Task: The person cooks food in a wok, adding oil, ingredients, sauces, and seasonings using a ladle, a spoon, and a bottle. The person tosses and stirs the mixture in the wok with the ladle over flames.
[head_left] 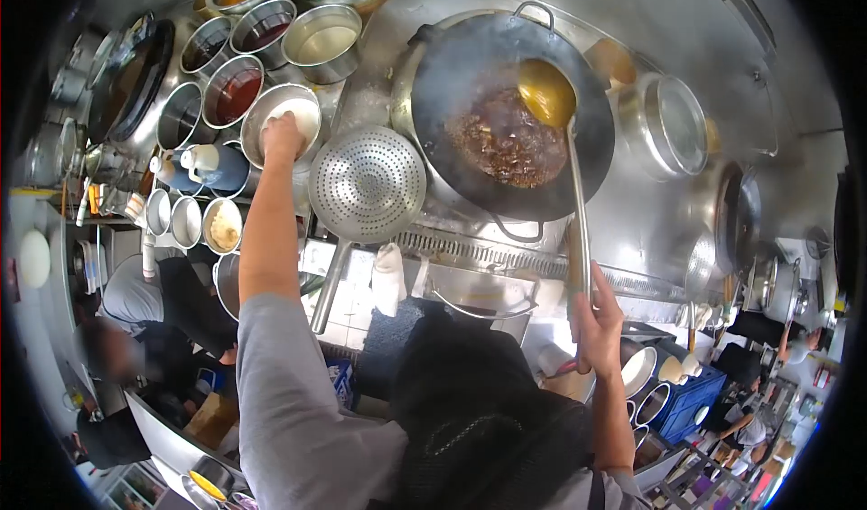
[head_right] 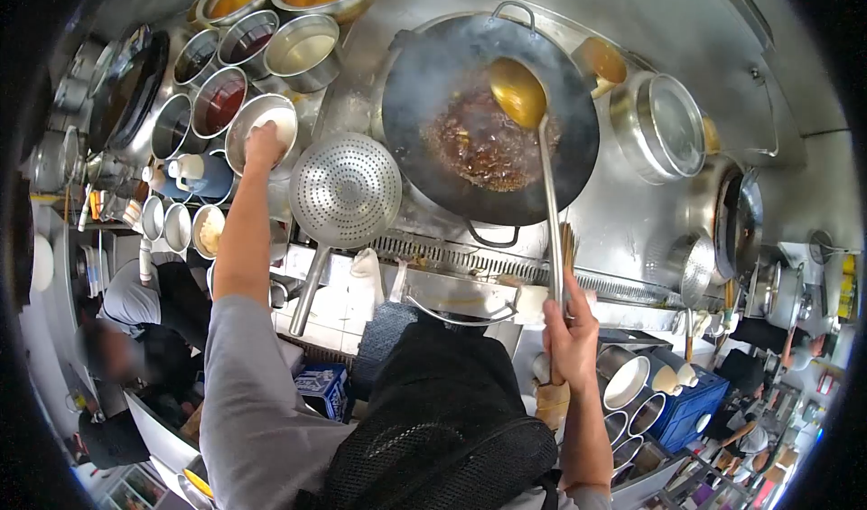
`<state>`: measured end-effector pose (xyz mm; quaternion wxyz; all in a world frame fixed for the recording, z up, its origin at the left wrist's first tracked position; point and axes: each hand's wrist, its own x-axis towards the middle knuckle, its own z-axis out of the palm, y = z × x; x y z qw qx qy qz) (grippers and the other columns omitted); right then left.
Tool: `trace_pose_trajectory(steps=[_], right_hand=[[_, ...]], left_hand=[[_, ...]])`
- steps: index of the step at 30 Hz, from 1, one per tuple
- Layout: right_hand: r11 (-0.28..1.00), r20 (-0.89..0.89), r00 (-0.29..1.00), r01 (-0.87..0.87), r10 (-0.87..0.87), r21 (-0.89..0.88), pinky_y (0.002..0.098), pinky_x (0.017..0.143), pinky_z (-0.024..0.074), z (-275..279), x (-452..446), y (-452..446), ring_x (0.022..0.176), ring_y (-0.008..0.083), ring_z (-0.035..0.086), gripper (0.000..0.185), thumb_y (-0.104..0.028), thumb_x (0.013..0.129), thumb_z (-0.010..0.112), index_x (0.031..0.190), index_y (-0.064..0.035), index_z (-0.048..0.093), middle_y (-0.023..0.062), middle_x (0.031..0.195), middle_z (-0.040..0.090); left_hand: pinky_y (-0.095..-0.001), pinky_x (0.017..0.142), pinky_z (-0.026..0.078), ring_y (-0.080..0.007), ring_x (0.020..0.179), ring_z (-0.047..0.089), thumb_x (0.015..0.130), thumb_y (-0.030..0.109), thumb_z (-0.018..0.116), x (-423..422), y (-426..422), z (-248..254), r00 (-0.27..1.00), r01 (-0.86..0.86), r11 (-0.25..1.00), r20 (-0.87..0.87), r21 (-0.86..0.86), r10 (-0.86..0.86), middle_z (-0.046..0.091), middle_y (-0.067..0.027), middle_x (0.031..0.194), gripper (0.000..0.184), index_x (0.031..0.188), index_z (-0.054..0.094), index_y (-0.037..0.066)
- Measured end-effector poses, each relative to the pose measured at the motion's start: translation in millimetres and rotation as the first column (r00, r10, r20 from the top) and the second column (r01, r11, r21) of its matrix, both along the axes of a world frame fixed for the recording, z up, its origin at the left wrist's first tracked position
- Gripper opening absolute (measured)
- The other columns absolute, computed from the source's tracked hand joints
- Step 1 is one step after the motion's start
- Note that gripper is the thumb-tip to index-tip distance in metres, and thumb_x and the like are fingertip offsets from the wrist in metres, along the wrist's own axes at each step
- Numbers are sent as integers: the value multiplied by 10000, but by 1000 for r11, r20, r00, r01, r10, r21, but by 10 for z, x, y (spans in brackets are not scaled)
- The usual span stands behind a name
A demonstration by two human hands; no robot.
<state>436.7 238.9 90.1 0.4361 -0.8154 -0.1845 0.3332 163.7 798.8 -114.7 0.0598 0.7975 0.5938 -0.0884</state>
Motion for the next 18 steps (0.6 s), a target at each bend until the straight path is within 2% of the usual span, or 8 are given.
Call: trace_pose_trajectory(steps=[3,4,6,8,12,13,15,18], right_hand=[[991,-237,970,-25,56,134,228,442,420,148,-156,244,507,59,498,594,-58,1054,595,1611,-103,394,2,742,578],[989,-245,968,-21,57,147,228,442,420,195,-179,290,507,59,498,594,-58,1054,595,1611,-103,394,2,742,578],[976,-395,908,-57,139,212,240,439,435,251,-219,398,510,82,522,604,-50,1053,587,1616,-104,375,30,754,595],[971,-503,848,-51,166,235,258,441,451,271,-241,490,511,111,540,611,-41,1051,582,1619,-121,370,56,754,596],[949,-578,766,-134,282,285,275,441,467,184,-265,675,507,121,555,621,-94,1058,605,1627,-163,364,54,748,601],[950,-597,753,-124,277,285,276,437,467,176,-274,733,507,120,554,626,-104,1057,612,1628,-162,362,55,751,602],[953,-618,739,-109,269,283,277,433,466,150,-327,806,508,118,553,632,-115,1055,619,1629,-161,360,56,753,603],[939,-646,699,-112,306,324,278,425,463,79,-366,957,510,115,547,641,-139,1048,640,1627,-154,365,56,764,603]], left_hand=[[-481,980,554,-374,1186,663,863,160,694,-3,25,-43,999,31,999,-21,7,-31,717,-202,1206,386,1226,629,45],[-481,980,554,-374,1186,663,863,160,694,-17,40,-68,999,34,999,-29,19,-33,717,-202,1206,386,1226,629,45],[-480,948,565,-379,1109,696,830,160,719,-63,101,-164,998,-1,1000,60,18,0,737,-208,1131,341,1151,674,57],[-462,935,569,-384,1025,721,797,144,713,-174,144,-266,983,68,996,165,63,-78,748,-221,1036,270,1055,710,62],[-454,877,571,-392,971,726,758,151,721,-308,265,-420,913,41,992,399,119,-85,754,-198,998,211,956,737,78],[-454,877,571,-392,971,726,758,151,721,-236,261,-231,910,35,989,404,143,-91,754,-198,998,211,956,737,78],[-430,841,579,-343,896,736,776,178,773,4,38,265,792,11,988,601,156,-104,758,-170,970,186,923,739,70],[-375,821,584,-259,876,746,846,162,790,515,-346,1117,608,170,937,716,306,-344,759,-122,944,181,969,742,37]])
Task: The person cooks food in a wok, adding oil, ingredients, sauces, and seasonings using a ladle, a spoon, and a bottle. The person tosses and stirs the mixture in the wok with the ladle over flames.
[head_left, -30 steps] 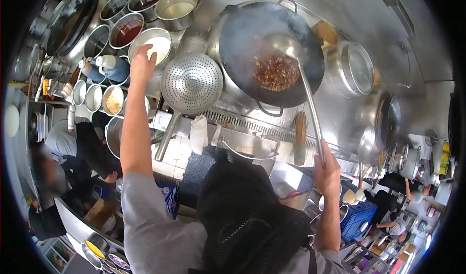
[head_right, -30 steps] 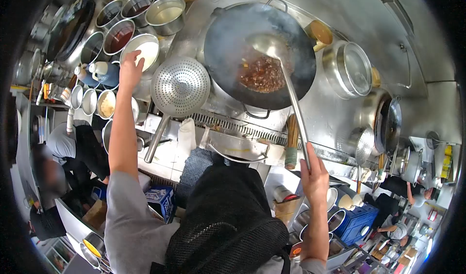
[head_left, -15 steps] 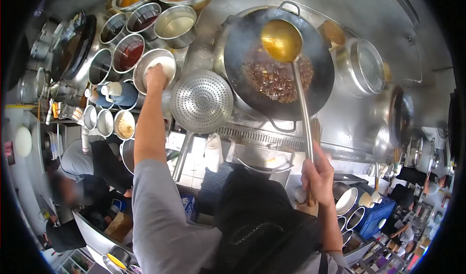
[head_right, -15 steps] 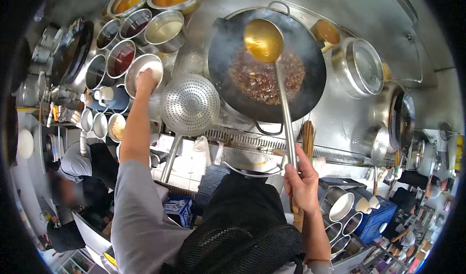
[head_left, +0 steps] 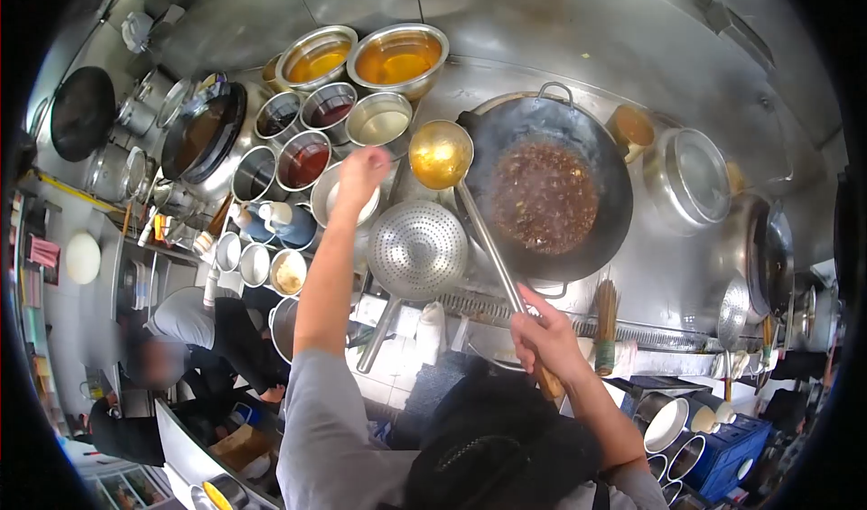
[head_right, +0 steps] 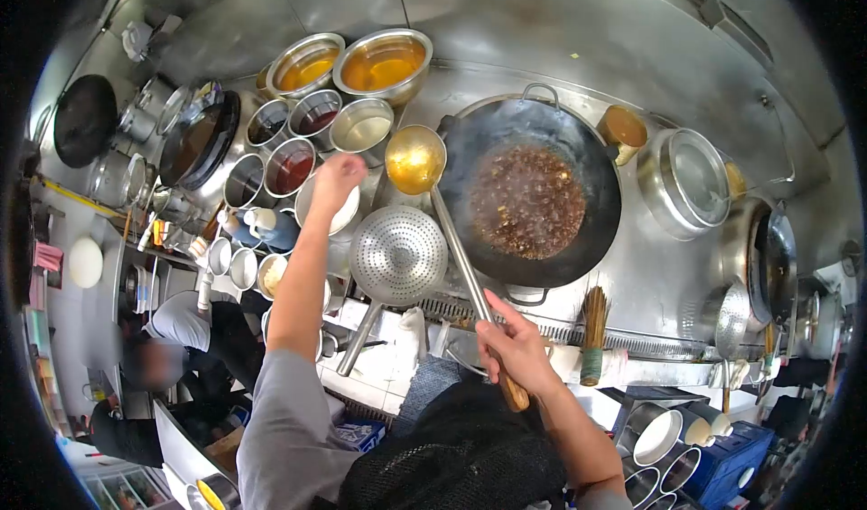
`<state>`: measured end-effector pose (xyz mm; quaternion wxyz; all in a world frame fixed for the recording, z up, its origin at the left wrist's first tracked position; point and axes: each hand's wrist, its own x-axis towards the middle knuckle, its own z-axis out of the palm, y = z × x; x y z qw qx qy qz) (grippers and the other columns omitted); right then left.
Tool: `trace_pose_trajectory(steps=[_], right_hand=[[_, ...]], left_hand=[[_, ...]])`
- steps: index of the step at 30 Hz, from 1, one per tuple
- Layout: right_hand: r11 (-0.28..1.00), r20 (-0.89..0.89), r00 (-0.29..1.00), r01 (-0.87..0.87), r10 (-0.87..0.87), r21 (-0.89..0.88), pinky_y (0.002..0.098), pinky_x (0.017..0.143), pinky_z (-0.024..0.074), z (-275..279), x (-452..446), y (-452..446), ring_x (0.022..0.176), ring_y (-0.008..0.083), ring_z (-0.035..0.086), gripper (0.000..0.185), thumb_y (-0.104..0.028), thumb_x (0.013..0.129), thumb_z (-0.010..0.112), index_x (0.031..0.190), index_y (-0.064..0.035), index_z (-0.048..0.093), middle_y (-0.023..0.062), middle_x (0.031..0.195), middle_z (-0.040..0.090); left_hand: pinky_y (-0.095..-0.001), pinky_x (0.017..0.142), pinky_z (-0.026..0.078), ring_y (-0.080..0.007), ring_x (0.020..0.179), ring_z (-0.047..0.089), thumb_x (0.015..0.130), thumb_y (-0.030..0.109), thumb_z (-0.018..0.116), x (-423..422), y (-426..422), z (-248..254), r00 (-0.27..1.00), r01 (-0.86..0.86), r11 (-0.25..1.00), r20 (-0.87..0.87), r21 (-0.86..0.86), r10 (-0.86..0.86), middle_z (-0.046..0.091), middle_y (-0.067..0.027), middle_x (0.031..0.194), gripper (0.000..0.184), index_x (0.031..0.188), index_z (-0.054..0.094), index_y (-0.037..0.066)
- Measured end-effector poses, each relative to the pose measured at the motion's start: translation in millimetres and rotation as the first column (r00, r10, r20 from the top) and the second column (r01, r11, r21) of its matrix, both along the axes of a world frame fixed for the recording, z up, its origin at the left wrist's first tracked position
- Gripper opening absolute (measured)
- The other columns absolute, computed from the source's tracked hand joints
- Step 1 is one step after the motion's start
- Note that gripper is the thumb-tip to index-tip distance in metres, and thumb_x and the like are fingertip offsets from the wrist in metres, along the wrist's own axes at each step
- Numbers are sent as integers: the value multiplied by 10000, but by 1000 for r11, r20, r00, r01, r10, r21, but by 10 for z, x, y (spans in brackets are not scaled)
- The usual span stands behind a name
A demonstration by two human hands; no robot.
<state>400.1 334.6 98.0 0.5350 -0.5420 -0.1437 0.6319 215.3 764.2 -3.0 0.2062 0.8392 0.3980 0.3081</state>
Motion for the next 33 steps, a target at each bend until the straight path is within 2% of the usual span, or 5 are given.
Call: trace_pose_trajectory(steps=[13,16,21,27,33], right_hand=[[978,293,940,199,-173,-61,318,443,459,-8,486,-698,542,167,592,570,-161,1022,677,1554,-98,483,94,759,637],[998,986,168,61,4,-15,465,619,547,-554,916,-932,728,397,714,524,-93,980,667,1487,-42,544,260,858,706],[976,974,-72,48,214,-211,458,628,555,-391,920,-1209,692,389,708,549,-118,975,661,1491,-4,514,251,822,704],[983,416,907,127,-61,-132,274,446,419,-420,1236,-667,480,84,503,536,-154,1053,590,1549,1,459,8,678,566],[996,993,-82,36,89,-86,552,715,540,-1004,906,-1089,787,485,668,627,-99,995,621,1574,-38,389,279,872,686]], left_hand=[[-501,990,502,-437,1088,635,776,113,779,-1077,-46,-1100,904,-201,961,-342,188,256,696,-180,1095,377,1131,662,66],[-490,862,535,-391,878,666,837,90,734,-990,-260,-1009,943,-264,965,-213,-13,255,701,-173,954,319,1149,667,76],[-463,868,547,-365,938,698,950,67,657,-942,-522,-970,988,-152,983,-15,103,154,716,-184,1001,289,1238,682,83],[-444,830,549,-320,857,678,980,88,654,-805,-797,-733,969,-120,982,-198,144,148,644,-140,903,180,1141,732,70],[-378,813,564,-278,846,690,971,56,661,-811,-826,-477,987,-129,982,-80,137,141,720,-157,1015,253,1212,735,39]])
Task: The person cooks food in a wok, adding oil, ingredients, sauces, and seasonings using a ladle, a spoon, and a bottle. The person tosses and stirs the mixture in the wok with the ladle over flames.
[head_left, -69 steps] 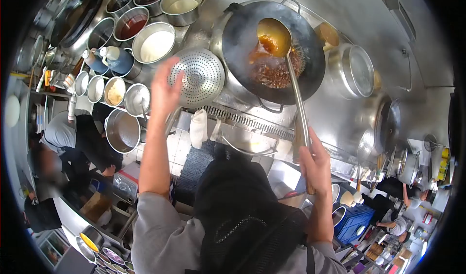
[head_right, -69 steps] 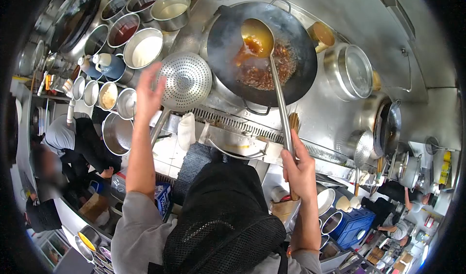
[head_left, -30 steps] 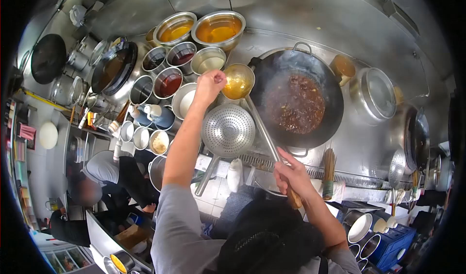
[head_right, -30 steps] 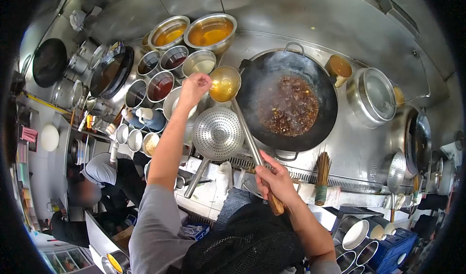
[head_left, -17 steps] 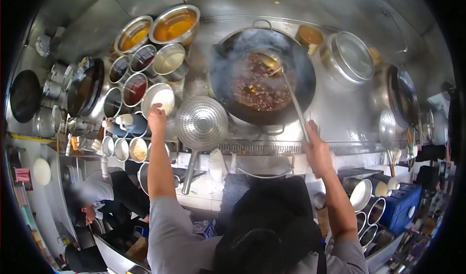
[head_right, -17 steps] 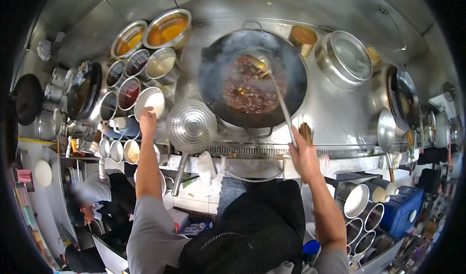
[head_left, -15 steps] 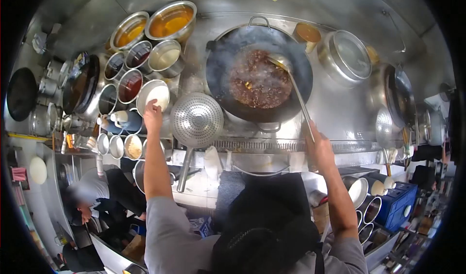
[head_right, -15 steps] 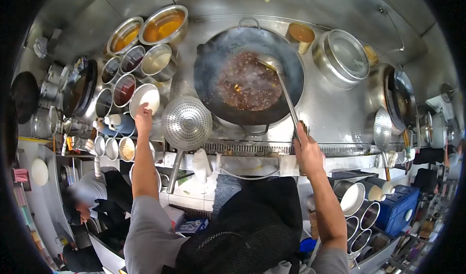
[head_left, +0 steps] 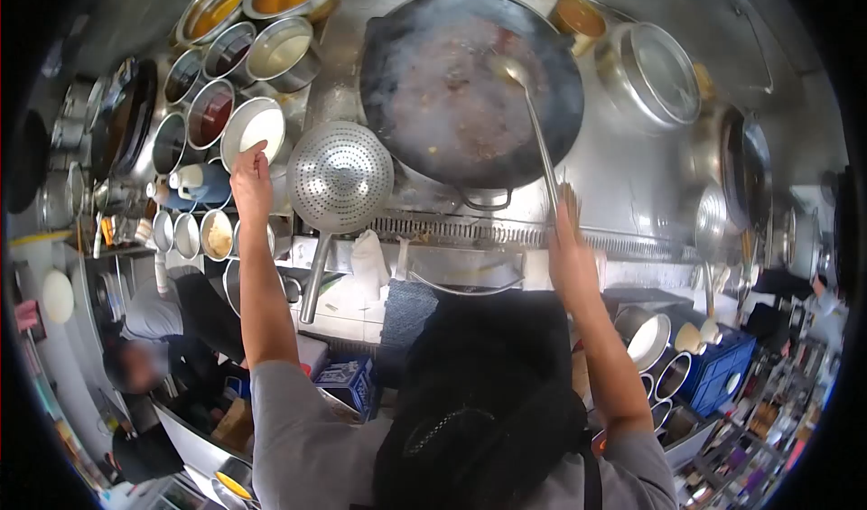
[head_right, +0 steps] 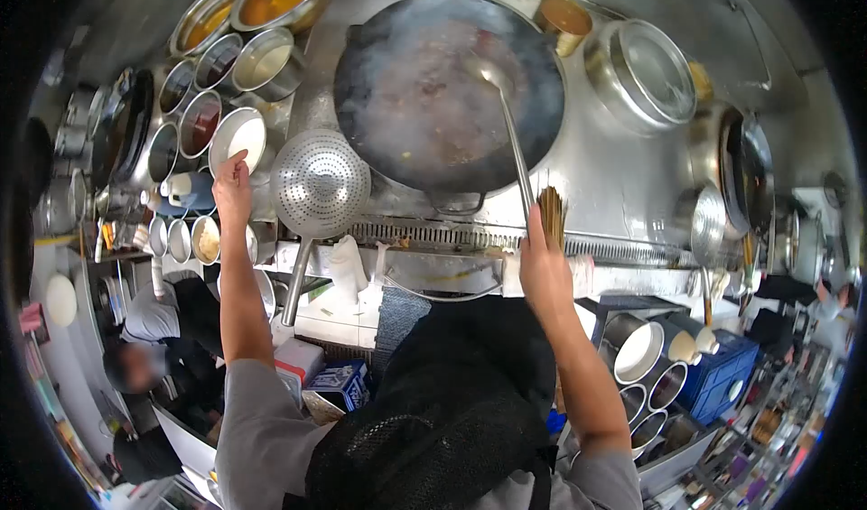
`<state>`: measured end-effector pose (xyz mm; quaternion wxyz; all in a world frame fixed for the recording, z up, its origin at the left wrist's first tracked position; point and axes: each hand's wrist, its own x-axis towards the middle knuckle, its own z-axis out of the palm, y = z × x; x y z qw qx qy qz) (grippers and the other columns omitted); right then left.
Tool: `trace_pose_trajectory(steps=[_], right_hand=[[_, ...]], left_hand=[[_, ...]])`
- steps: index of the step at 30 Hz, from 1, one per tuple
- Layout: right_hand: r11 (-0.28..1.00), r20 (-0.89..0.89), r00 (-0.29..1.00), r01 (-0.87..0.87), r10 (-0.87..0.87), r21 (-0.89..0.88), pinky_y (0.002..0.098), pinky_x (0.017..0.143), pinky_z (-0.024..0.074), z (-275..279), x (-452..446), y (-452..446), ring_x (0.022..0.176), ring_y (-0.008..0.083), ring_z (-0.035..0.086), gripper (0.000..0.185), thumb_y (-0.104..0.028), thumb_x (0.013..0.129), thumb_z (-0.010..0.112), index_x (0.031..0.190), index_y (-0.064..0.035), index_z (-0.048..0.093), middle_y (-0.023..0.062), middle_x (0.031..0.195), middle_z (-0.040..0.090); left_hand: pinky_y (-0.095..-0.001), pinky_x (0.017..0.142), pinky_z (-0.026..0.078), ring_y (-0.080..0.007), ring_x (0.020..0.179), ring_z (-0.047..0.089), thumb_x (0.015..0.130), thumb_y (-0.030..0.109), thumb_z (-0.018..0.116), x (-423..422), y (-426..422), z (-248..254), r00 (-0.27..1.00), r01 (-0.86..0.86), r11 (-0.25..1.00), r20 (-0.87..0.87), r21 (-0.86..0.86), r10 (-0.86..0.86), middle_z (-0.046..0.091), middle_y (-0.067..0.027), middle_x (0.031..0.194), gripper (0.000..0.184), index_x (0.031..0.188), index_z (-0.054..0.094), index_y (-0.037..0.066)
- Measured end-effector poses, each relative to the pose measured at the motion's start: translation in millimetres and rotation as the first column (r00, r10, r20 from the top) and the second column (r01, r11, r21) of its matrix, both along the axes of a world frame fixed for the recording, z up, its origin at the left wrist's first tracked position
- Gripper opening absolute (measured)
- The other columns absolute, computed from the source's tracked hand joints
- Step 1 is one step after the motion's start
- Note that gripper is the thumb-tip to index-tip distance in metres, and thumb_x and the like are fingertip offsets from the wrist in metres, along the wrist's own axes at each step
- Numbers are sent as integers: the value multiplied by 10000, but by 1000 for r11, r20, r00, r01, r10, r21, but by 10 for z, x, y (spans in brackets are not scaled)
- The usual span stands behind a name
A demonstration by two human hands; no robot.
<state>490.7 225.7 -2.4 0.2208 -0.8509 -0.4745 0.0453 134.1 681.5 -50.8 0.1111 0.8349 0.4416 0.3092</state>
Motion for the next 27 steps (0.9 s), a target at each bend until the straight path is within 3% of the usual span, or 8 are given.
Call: trace_pose_trajectory(steps=[2,3,7,11,16,22,26,27], right_hand=[[995,46,995,-95,94,26,509,679,554,510,-92,21,715,428,689,625,-119,1009,619,1581,-29,383,246,846,694],[987,-442,891,47,-110,-151,445,616,540,980,-139,170,633,333,665,627,-146,1020,625,1585,-21,382,195,810,679],[963,-975,126,222,-181,-150,278,436,423,835,390,594,461,113,513,621,-197,1043,643,1589,-27,401,66,719,601],[997,-364,930,31,-56,-76,424,603,532,88,557,540,581,377,629,603,-167,1020,649,1559,-4,434,211,765,665],[982,-219,973,28,-69,-184,459,633,534,526,8,-217,649,437,636,571,-165,1013,646,1525,20,471,241,724,650],[963,-984,41,214,-174,-161,291,463,439,801,407,355,542,95,550,580,-204,1053,628,1573,-36,433,26,751,605],[983,-963,235,157,-129,-94,344,517,490,99,742,546,556,199,620,566,-191,1051,611,1556,-8,435,117,767,652],[998,-705,706,43,-66,-51,389,548,507,23,704,442,592,280,649,568,-165,1036,618,1548,3,437,181,776,662]], left_hand=[[-378,765,560,-270,807,685,925,22,692,-4,-145,199,995,-73,997,64,-23,74,678,-138,944,231,1149,742,51],[-378,765,560,-270,807,685,925,22,692,22,-210,261,994,-86,996,64,-24,88,678,-138,944,231,1149,742,51],[-318,709,544,-184,713,636,912,69,754,211,-484,403,978,-103,988,168,-111,120,662,-98,884,176,1085,745,38],[-313,696,540,-161,699,622,917,65,761,343,-788,424,975,-87,982,186,-166,118,679,-84,839,106,1000,715,16],[-285,671,515,-117,697,606,939,99,754,220,-1197,313,985,-98,952,105,-289,134,677,-51,810,122,1034,732,26],[-311,618,474,-149,653,546,907,73,763,250,-1617,305,977,-110,935,139,-337,165,647,-65,818,99,995,738,35],[-293,613,462,-124,657,523,916,80,769,236,-1824,286,961,-77,935,224,-347,162,629,-45,806,117,1013,740,21],[-284,613,461,-114,661,522,921,82,770,208,-1870,304,954,-67,934,251,-351,163,625,-39,804,122,1018,739,15]])
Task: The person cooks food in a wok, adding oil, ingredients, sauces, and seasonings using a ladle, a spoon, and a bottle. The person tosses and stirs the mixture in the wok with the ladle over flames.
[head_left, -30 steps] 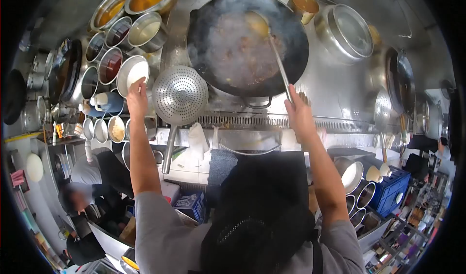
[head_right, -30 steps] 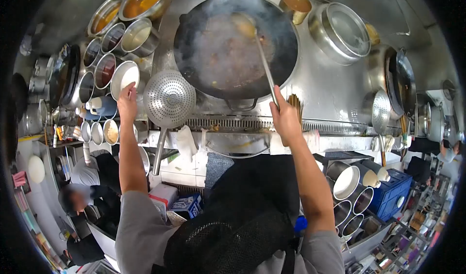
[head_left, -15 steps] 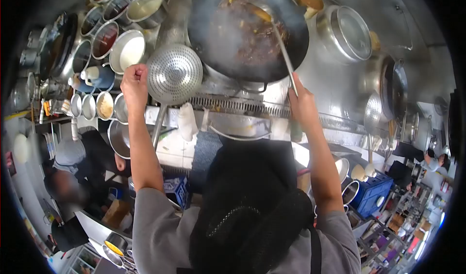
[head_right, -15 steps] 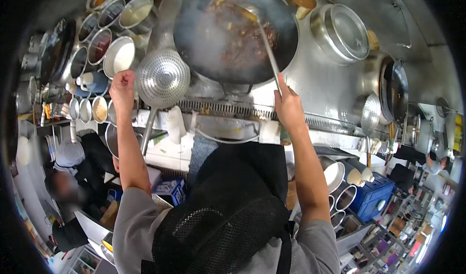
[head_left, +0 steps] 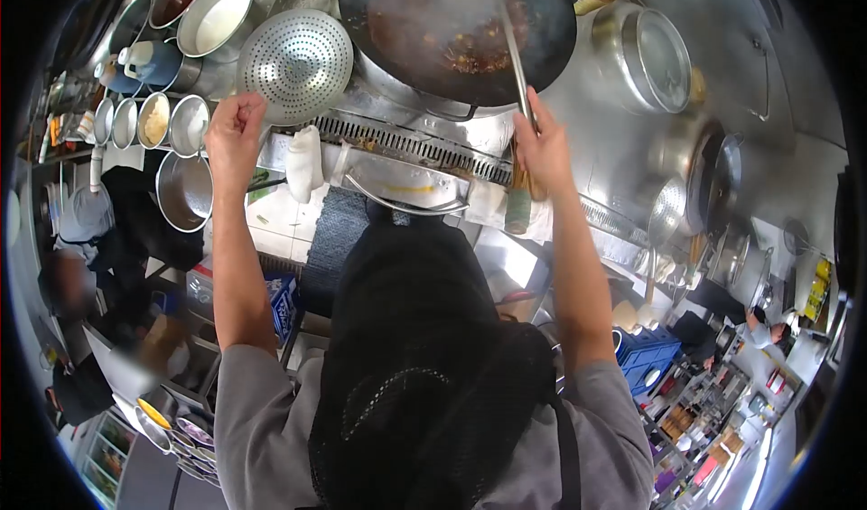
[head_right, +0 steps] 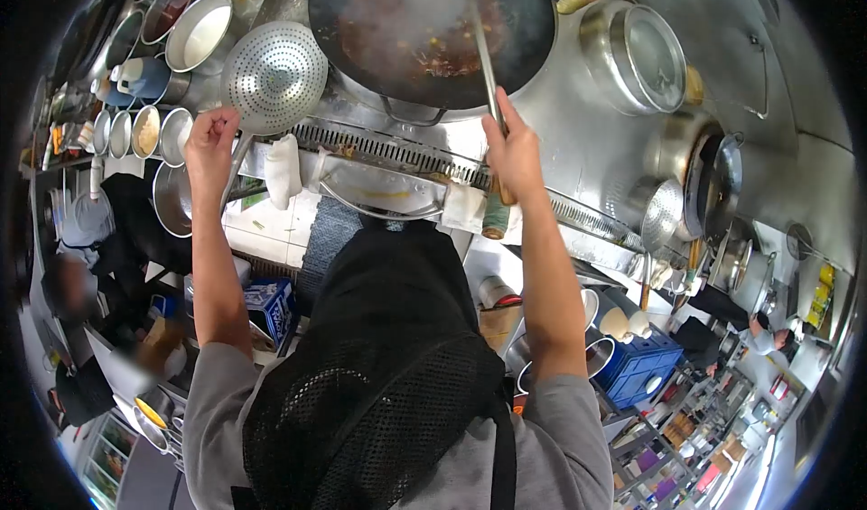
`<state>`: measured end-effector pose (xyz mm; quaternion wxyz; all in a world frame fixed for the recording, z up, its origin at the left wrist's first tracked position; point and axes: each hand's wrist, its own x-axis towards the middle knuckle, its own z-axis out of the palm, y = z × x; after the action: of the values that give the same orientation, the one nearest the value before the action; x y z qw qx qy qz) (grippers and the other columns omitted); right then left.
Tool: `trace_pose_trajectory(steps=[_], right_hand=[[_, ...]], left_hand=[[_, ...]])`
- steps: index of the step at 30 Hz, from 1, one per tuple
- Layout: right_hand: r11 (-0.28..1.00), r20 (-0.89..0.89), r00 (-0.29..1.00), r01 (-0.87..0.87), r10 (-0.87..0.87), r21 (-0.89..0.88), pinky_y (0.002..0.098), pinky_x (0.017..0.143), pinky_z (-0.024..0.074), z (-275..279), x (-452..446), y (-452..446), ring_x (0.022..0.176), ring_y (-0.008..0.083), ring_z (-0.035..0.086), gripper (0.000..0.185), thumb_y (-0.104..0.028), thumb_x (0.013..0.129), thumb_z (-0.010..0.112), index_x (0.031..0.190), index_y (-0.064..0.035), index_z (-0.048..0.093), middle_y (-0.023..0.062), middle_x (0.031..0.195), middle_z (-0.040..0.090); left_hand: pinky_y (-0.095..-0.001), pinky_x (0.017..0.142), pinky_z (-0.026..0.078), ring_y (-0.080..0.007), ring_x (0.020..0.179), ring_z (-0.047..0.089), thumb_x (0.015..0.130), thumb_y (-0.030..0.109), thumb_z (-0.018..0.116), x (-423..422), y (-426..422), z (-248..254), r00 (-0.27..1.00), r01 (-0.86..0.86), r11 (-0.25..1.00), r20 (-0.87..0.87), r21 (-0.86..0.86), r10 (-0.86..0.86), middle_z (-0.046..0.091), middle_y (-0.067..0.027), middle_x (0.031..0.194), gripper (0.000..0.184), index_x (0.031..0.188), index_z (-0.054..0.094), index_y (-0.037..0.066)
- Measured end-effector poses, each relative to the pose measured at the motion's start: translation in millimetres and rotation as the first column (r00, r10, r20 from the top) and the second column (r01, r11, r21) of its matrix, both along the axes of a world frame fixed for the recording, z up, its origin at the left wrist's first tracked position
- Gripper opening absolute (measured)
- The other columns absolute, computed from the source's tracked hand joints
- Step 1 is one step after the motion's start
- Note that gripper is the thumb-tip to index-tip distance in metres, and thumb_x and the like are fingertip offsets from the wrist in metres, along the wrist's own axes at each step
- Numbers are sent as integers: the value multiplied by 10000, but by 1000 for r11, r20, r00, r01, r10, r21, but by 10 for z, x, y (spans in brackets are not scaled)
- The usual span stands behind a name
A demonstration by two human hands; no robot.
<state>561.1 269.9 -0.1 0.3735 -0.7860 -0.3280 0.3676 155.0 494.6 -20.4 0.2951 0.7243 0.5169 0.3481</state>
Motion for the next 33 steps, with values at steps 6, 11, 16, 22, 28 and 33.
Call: trace_pose_trajectory(steps=[6,11,16,22,28,33], right_hand=[[978,436,881,-120,184,-170,448,568,521,509,-495,-825,593,368,682,584,-100,1004,633,1536,39,438,274,801,669],[994,6,999,-35,36,-105,371,599,537,443,-262,-331,637,218,656,582,-122,988,674,1528,-11,486,187,797,642],[978,636,767,-187,87,92,460,731,573,-73,140,99,800,409,724,572,-120,973,676,1517,-55,512,272,932,720],[960,579,798,-265,166,90,475,779,543,-264,493,48,882,439,711,548,-141,975,674,1508,-186,556,275,988,719],[891,719,561,-417,409,-182,491,755,573,5,577,-821,780,388,696,614,-125,947,676,1508,-339,550,138,943,682],[843,781,343,-346,522,-412,483,653,582,671,652,-1257,689,350,680,576,-123,942,673,1470,-338,590,100,901,664]], left_hand=[[-252,627,462,-74,669,518,925,54,758,-120,-273,21,992,-113,993,-57,-44,111,624,3,780,106,1018,729,10],[-263,591,459,-81,626,518,907,33,764,82,-410,-118,995,-79,992,56,-95,84,631,-22,750,98,993,720,14],[-281,594,471,-93,620,540,905,74,782,178,-555,36,996,-86,991,5,-102,87,665,-39,774,148,1028,720,21],[-342,633,508,-185,622,606,938,148,755,-43,-633,-61,981,-168,984,-108,-66,161,743,-82,920,199,1101,717,39],[-364,642,516,-196,692,616,931,97,741,-83,-689,-136,996,-77,994,-55,-74,73,711,-92,1008,162,1074,704,31],[-337,681,517,-191,803,623,922,75,741,-49,-654,-229,999,4,1000,-37,-29,-5,692,-71,1047,166,1080,702,42]])
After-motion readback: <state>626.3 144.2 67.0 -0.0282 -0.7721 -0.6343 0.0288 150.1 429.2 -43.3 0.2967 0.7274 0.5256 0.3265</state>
